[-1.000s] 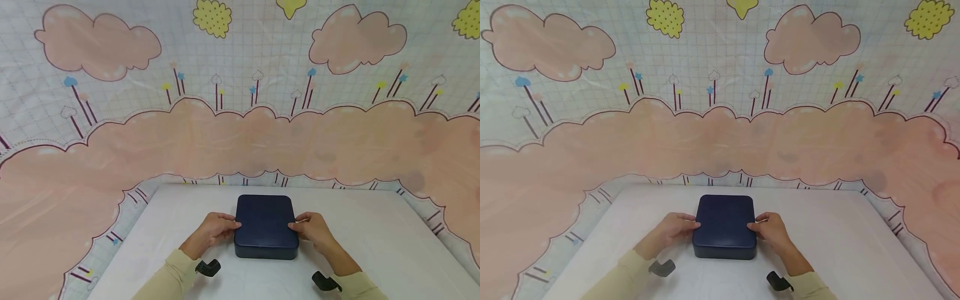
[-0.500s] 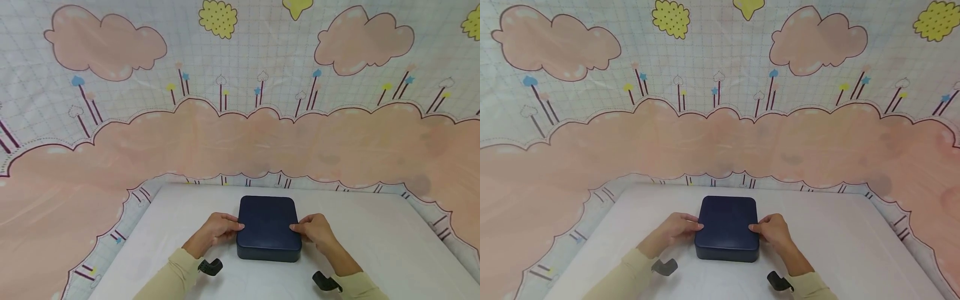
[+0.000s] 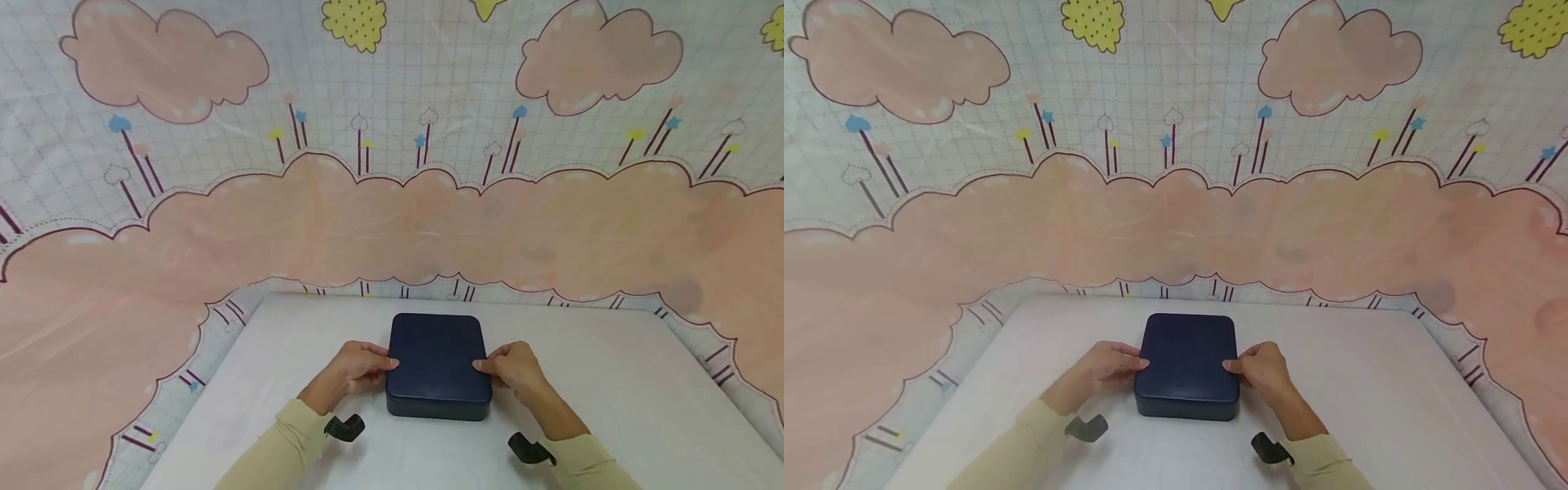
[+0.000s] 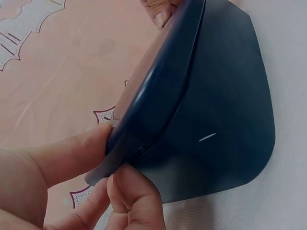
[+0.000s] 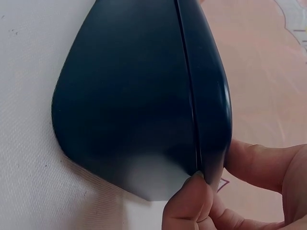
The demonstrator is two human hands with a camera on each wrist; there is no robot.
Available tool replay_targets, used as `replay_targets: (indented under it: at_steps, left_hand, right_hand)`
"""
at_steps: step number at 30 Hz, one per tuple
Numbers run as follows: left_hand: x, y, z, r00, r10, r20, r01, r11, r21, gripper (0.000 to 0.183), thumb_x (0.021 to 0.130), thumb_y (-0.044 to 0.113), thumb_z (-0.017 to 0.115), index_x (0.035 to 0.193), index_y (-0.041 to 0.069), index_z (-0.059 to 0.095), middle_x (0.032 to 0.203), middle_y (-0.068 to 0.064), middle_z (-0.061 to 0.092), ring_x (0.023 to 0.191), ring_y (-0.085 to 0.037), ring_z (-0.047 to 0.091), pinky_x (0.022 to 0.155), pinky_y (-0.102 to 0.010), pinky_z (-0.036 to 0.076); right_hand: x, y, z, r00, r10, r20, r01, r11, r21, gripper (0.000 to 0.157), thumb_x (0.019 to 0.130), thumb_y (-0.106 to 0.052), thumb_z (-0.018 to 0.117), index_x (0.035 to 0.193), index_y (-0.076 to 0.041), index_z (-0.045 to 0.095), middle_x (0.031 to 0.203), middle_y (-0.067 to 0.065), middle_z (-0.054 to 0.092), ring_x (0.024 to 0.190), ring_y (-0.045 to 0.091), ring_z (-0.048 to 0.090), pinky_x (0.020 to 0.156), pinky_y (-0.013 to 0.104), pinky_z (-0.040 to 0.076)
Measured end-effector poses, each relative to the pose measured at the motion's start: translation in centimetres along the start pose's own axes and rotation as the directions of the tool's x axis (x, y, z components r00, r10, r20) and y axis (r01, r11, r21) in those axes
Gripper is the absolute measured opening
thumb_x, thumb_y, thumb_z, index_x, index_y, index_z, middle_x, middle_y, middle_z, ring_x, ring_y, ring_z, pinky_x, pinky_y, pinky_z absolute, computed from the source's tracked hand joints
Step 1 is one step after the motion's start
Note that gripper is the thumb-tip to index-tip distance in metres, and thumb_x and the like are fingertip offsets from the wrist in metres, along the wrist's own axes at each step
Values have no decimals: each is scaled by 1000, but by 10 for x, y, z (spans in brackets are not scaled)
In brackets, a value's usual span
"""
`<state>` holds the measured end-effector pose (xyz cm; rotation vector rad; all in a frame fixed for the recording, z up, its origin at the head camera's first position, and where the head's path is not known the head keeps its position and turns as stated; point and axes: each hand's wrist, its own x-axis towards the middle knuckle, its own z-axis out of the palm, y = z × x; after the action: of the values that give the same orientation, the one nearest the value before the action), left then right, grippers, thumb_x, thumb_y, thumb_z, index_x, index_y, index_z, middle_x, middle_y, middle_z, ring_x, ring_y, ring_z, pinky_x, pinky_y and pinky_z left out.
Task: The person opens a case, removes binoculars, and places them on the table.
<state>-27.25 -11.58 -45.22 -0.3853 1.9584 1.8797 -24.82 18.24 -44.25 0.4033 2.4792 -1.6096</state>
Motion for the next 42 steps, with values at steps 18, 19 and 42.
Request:
replay_targets:
  at_steps: [18, 19, 42]
  left_hand:
    - [-1, 3, 0, 1000, -15, 0, 15, 1000, 27, 39, 70, 1, 86, 104, 0, 68, 81, -5, 69, 66, -16, 56, 58, -23, 50]
    - [-2, 3, 1, 1000, -15, -3, 15, 1000, 27, 38, 70, 1, 86, 104, 0, 68, 80, -5, 69, 66, -16, 56, 57, -23, 50]
    - [-12, 16, -5, 998, 50, -38, -48, 997, 62, 38, 71, 5, 87, 104, 0, 69, 79, -5, 69, 65, -15, 59, 58, -25, 54]
  right_hand:
    - [0, 0, -1, 1000, 3, -1, -3, 1000, 8, 28, 78, -13, 82, 92, 4, 65, 80, 7, 63, 65, 18, 57, 59, 28, 52]
    - [0, 0, -1, 1000, 3, -1, -3, 1000, 10, 28, 77, -13, 83, 92, 4, 65, 80, 7, 63, 65, 18, 57, 59, 28, 53]
    - [-9, -13, -3, 999, -52, 15, 51, 995, 85, 30, 79, -14, 82, 94, 6, 66, 80, 5, 66, 64, 15, 62, 62, 29, 58]
